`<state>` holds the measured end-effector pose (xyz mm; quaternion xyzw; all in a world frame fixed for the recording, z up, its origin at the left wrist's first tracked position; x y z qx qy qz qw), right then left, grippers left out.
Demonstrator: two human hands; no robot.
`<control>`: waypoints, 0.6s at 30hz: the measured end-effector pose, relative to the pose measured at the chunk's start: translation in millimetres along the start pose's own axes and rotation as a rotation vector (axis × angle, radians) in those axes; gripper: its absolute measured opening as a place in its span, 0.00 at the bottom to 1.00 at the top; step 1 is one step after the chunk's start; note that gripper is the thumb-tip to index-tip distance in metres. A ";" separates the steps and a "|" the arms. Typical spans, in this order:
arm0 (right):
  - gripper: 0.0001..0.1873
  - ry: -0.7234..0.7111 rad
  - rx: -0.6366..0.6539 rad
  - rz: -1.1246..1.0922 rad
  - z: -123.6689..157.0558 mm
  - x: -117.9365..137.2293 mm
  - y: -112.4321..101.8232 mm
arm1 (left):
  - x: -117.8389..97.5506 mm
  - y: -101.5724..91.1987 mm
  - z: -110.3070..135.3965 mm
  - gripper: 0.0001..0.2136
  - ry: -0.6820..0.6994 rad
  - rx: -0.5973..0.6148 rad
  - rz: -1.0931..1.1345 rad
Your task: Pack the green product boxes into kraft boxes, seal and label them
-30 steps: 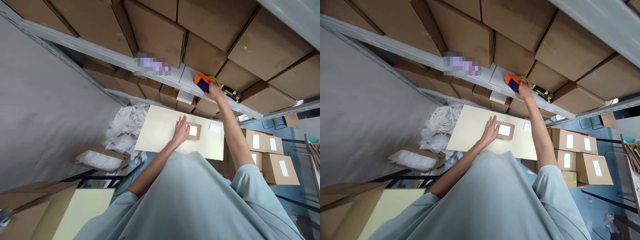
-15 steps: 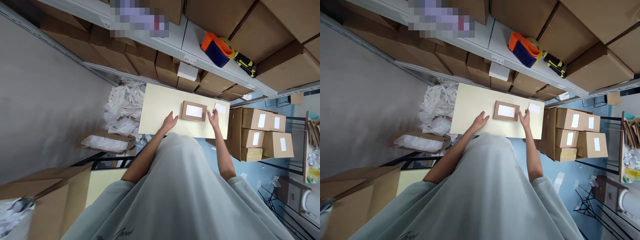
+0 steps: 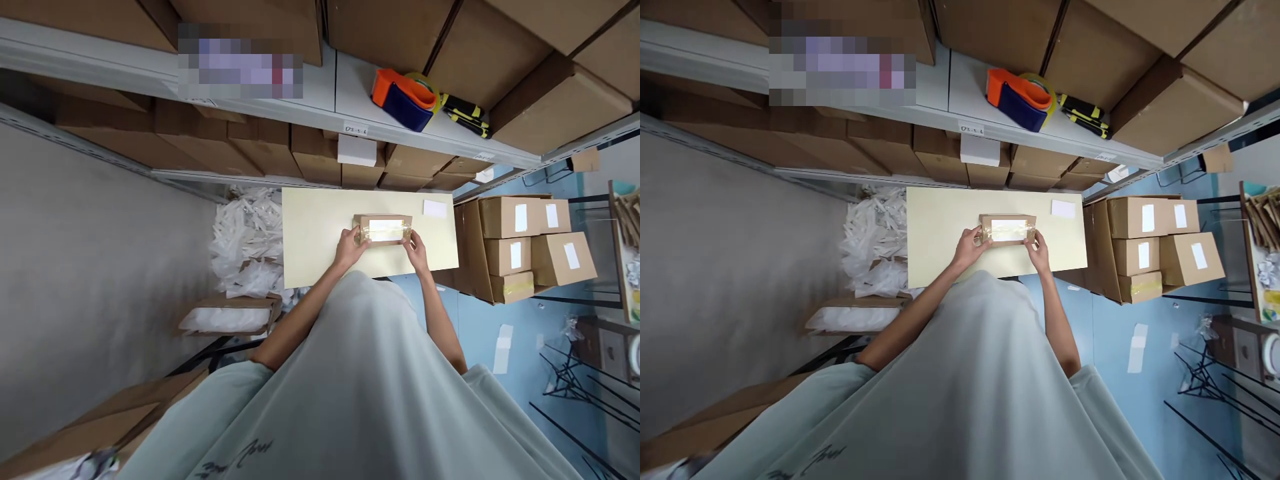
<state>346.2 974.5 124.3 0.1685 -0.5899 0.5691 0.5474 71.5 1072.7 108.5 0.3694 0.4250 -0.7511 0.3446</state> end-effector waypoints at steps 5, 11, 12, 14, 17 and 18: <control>0.40 0.023 0.035 0.029 8.9 0.6 -2.1 | 1.4 -10.8 11.8 0.19 -0.057 -0.041 -0.032; 0.38 0.049 0.063 0.080 19.9 -6.4 8.1 | 28.0 -15.1 11.4 0.20 -0.154 0.004 -0.077; 0.36 0.042 0.077 0.098 18.0 -5.5 8.3 | 30.4 -15.6 9.5 0.20 -0.160 0.006 -0.081; 0.32 0.051 0.108 0.120 10.3 -3.5 8.5 | 32.8 -15.5 5.4 0.20 -0.173 0.004 -0.075; 0.28 0.149 0.139 0.161 -5.6 -0.6 12.7 | 37.3 -12.0 2.3 0.23 -0.266 -0.001 0.021; 0.27 0.184 0.153 0.190 -10.5 1.6 15.9 | 38.0 -9.5 2.5 0.23 -0.299 0.011 0.058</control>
Point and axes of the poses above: each hand's wrist, its own z-axis away from the middle knuckle, its own y-axis out of the palm, x = y × z, the point moved 8 cm from there along -z, towards the middle knuckle, and after that the axes turned 2 degrees about -y, right-handed, at the moved point
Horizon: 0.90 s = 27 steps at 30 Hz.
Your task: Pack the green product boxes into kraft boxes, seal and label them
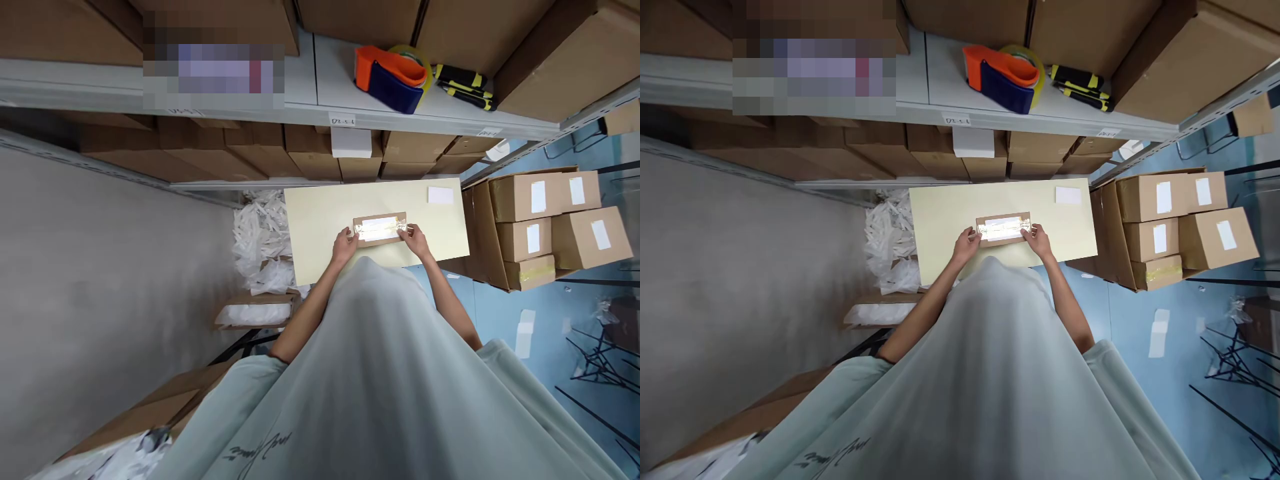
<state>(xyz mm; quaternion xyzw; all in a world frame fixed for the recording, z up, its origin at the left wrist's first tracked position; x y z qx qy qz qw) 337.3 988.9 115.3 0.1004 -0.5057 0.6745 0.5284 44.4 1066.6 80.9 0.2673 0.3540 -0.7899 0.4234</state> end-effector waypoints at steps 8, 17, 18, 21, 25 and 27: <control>0.17 -0.014 0.052 0.035 -1.0 33.8 -9.4 | -27.0 -7.1 20.5 0.24 0.118 -0.043 -0.015; 0.31 -0.242 -0.484 -0.133 108.9 33.1 -89.4 | -84.4 14.5 69.3 0.27 0.619 -0.176 -0.011; 0.30 -0.273 -0.546 -0.129 125.5 33.5 -96.0 | -85.2 22.9 70.1 0.26 0.630 -0.155 0.000; 0.28 -0.297 -0.675 -0.115 170.4 26.1 -112.5 | -88.9 54.7 67.3 0.24 0.645 -0.046 0.001; 0.28 -0.145 -0.800 -0.142 221.7 -12.2 -136.7 | -112.0 117.3 71.1 0.24 0.747 0.168 -0.103; 0.29 -0.051 -0.867 -0.177 247.1 -37.8 -149.6 | -128.4 152.1 84.1 0.24 0.826 0.285 -0.146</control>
Point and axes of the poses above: each hand's wrist, its own z-axis away from the middle knuckle, its own y-axis out of the palm, x = y × z, the point moved 8 cm from there along -z, towards the middle knuckle, and after that the axes turned 2 degrees about -y, right-handed, at the moved point
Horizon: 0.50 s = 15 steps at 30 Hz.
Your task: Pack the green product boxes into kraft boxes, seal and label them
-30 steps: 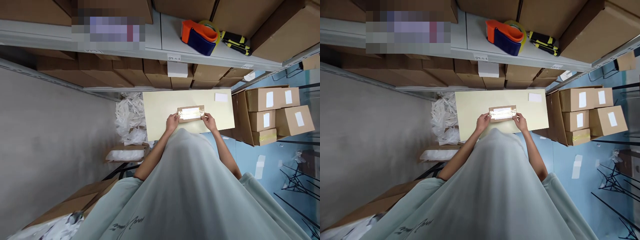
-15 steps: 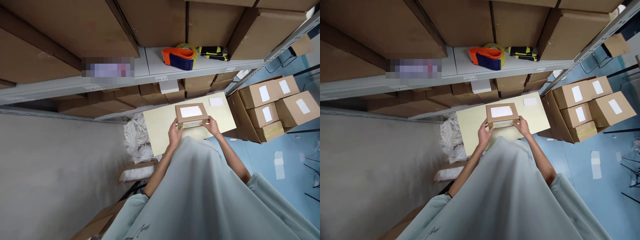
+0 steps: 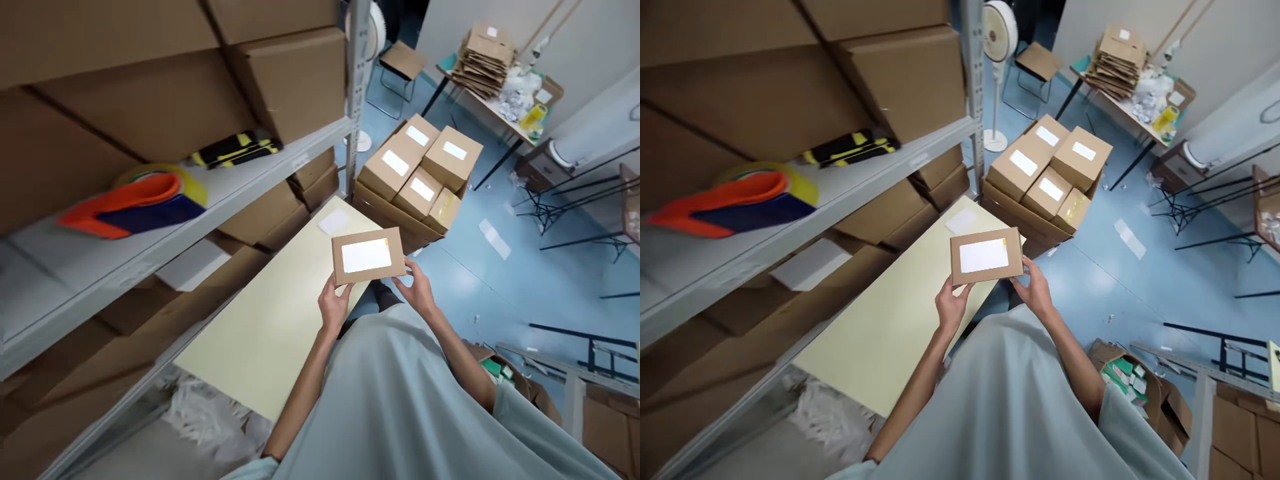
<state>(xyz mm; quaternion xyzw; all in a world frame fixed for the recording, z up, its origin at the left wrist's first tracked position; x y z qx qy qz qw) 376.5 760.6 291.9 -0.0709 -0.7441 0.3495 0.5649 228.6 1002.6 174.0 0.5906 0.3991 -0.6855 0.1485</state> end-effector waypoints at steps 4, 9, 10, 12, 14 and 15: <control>0.31 0.195 -0.136 -0.034 -1.5 -50.8 -56.4 | -49.8 61.7 -17.1 0.24 0.151 0.169 -0.016; 0.32 0.398 -0.264 -0.118 -65.5 -134.3 -115.3 | -104.9 152.4 -46.7 0.26 0.242 0.265 -0.069; 0.32 0.416 -0.277 -0.136 -88.5 -151.4 -126.9 | -115.3 174.7 -55.3 0.26 0.244 0.284 -0.070; 0.31 0.412 -0.290 -0.163 -143.4 -182.4 -150.7 | -135.4 221.9 -74.7 0.28 0.229 0.323 -0.072; 0.29 0.357 -0.280 -0.174 -206.6 -208.3 -173.7 | -154.3 268.8 -95.3 0.32 0.200 0.356 -0.085; 0.28 0.318 -0.266 -0.173 -239.5 -219.5 -183.6 | -163.1 290.4 -105.7 0.33 0.185 0.364 -0.094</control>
Point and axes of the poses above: each hand's wrist, its own z-axis away from the middle knuckle, its own y-axis out of the palm, x = y × z, the point moved 8 cm from there along -z, towards the middle knuckle, and after that the axes turned 2 degrees about -y, right-handed, at the moved point
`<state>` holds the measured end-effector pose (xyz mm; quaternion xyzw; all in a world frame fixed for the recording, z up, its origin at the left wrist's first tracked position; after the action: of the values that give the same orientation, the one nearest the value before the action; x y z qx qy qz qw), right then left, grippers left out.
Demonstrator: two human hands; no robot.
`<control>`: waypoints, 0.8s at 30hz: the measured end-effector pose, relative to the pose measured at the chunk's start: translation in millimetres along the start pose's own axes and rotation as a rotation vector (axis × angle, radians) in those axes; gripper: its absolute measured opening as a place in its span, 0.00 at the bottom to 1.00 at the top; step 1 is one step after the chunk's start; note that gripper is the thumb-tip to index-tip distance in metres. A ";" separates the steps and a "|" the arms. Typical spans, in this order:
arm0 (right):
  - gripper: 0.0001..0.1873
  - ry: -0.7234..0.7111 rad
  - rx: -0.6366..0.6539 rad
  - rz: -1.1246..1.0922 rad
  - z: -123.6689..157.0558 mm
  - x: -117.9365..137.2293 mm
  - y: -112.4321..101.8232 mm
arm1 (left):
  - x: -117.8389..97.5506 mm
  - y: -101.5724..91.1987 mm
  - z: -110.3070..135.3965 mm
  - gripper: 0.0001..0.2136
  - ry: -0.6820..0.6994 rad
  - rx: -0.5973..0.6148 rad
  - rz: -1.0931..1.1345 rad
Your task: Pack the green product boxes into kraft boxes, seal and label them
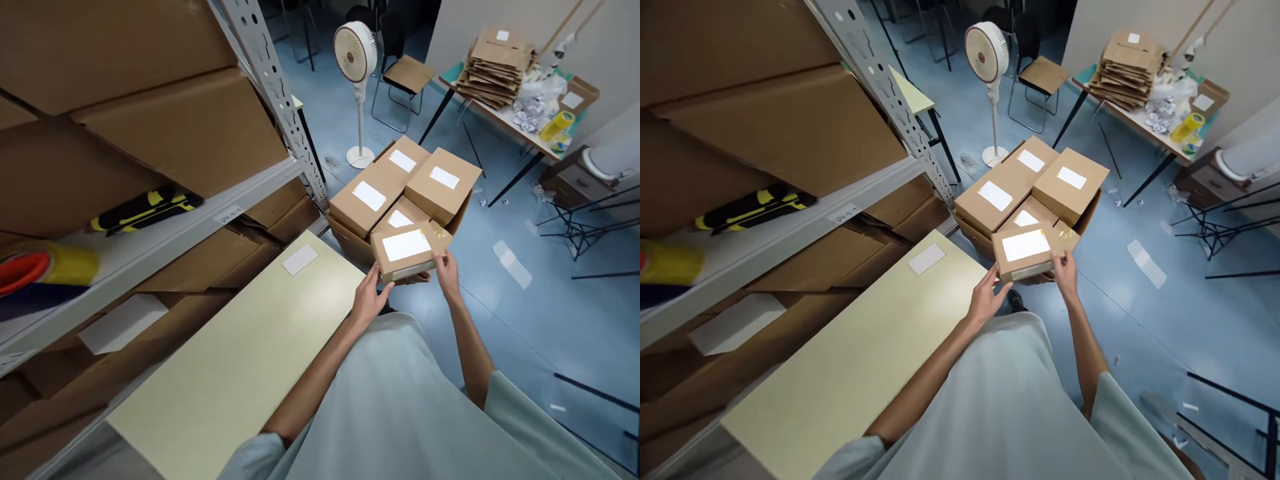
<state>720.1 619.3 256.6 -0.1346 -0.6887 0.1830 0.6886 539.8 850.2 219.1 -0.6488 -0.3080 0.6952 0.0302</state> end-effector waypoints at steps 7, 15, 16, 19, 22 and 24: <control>0.30 -0.117 0.259 0.093 -181.6 -12.1 46.2 | -14.2 84.5 -96.1 0.38 -0.186 0.151 -0.076; 0.27 -0.385 0.158 0.280 -139.4 12.8 82.8 | -10.9 100.3 -105.8 0.27 -0.160 0.227 0.106; 0.26 -0.435 0.179 0.254 -124.0 24.0 89.6 | -8.3 90.8 -99.9 0.25 -0.168 0.202 0.114; 0.23 -0.551 0.342 0.150 -75.4 57.1 124.0 | 8.1 49.3 -73.3 0.22 -0.259 0.059 0.154; 0.23 -0.661 0.591 0.076 -19.3 86.9 174.9 | 30.9 -5.5 -31.9 0.20 -0.384 -0.182 0.247; 0.22 -0.737 0.760 0.048 24.1 104.9 210.7 | 45.4 -44.1 4.3 0.19 -0.449 -0.369 0.320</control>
<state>680.4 852.5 259.1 0.1820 -0.7668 0.4708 0.3966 512.9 904.2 199.5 -0.5139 -0.3219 0.7493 -0.2662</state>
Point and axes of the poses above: each hand's wrist, its own z-axis away from the middle knuckle, its own y-axis out of the palm, x = y × z, the point moved 8 cm from there along -z, towards the middle knuckle, and after that the axes turned 2 degrees about -y, right-handed, at the moved point
